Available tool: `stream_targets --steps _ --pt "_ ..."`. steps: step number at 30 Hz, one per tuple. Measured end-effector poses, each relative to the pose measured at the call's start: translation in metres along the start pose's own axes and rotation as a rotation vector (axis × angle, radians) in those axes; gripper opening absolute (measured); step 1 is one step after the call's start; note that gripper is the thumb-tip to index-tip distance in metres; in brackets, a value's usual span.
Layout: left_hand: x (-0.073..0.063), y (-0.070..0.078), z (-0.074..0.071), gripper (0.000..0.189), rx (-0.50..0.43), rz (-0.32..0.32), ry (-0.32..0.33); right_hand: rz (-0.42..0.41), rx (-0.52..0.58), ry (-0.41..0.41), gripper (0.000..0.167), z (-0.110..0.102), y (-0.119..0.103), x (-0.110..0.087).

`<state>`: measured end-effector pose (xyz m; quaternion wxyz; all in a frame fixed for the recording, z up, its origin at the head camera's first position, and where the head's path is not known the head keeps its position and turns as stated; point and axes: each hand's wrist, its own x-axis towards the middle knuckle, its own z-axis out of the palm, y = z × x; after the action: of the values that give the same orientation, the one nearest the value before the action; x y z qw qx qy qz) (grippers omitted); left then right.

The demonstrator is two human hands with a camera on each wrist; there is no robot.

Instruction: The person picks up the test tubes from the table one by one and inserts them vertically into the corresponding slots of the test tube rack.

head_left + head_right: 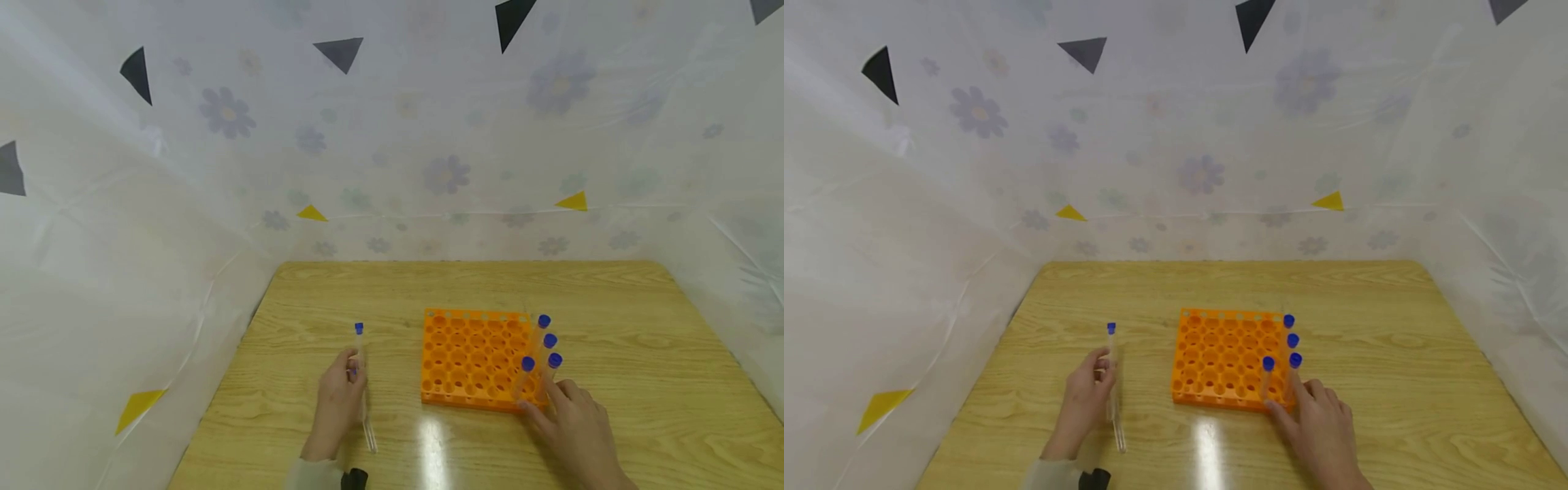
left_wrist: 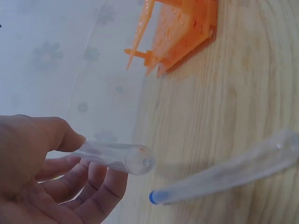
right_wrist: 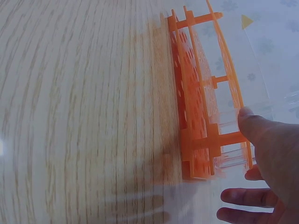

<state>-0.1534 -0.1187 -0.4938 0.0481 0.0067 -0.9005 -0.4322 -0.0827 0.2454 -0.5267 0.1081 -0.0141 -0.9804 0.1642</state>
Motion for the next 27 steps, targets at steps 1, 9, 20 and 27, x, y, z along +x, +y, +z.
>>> stream_targets --steps 1,9,20,27 --pt "0.0 0.002 0.001 0.036 0.003 0.003 -0.003 -0.002 0.001 0.003 0.079 0.0 0.0 0.0" --pt "0.002 0.016 0.011 0.027 -0.042 0.071 -0.045 -0.015 0.0 0.034 0.078 0.001 0.0 0.0" --pt "0.004 0.041 0.031 0.038 -0.112 0.262 -0.079 -0.03 0.002 0.055 0.078 0.002 0.0 0.001" --pt "0.005 0.058 0.047 0.033 -0.134 0.378 -0.073 -0.021 0.002 0.051 0.078 0.001 -0.001 0.001"
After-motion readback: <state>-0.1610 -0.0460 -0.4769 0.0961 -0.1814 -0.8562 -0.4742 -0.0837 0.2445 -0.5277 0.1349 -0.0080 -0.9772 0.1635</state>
